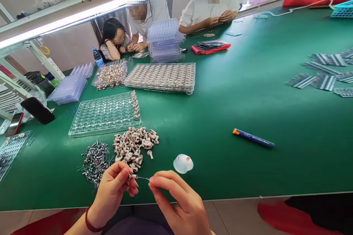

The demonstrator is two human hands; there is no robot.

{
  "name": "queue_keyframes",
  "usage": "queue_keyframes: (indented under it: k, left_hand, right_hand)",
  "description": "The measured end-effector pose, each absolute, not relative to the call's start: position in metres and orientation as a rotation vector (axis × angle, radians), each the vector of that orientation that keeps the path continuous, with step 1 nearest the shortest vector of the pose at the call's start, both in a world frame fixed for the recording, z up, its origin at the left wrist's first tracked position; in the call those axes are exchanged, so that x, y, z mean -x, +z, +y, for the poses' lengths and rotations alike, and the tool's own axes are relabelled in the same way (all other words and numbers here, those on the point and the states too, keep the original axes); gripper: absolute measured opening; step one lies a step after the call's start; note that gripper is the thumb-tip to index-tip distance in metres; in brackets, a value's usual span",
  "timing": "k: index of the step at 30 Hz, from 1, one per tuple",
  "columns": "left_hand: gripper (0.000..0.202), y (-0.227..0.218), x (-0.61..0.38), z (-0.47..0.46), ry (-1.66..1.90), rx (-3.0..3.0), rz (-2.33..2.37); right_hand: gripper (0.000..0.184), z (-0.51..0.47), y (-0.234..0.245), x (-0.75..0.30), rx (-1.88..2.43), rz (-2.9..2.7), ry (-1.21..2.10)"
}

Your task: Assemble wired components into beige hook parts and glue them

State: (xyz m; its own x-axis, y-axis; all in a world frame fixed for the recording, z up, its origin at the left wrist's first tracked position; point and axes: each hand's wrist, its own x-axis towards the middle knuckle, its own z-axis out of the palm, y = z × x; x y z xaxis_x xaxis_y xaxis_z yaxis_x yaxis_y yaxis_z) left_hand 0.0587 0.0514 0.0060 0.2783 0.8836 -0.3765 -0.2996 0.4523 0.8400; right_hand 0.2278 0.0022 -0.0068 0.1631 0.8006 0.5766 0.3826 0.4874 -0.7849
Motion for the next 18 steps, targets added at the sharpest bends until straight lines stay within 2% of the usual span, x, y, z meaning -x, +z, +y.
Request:
queue_keyframes:
  k: [10, 18]
  left_hand:
    - [0.033, 0.0046, -0.0537, 0.0494, 0.872, -0.864, 0.934]
    - [0.027, 0.0073, -0.0521, 0.0435, 0.831, -0.863, 0.921]
  right_hand:
    - [0.022, 0.0048, -0.0099, -0.2285, 1.026, -1.569, 0.357]
    - [0.014, 0.0045, -0.0106, -0.2262, 1.047, -1.493, 0.453]
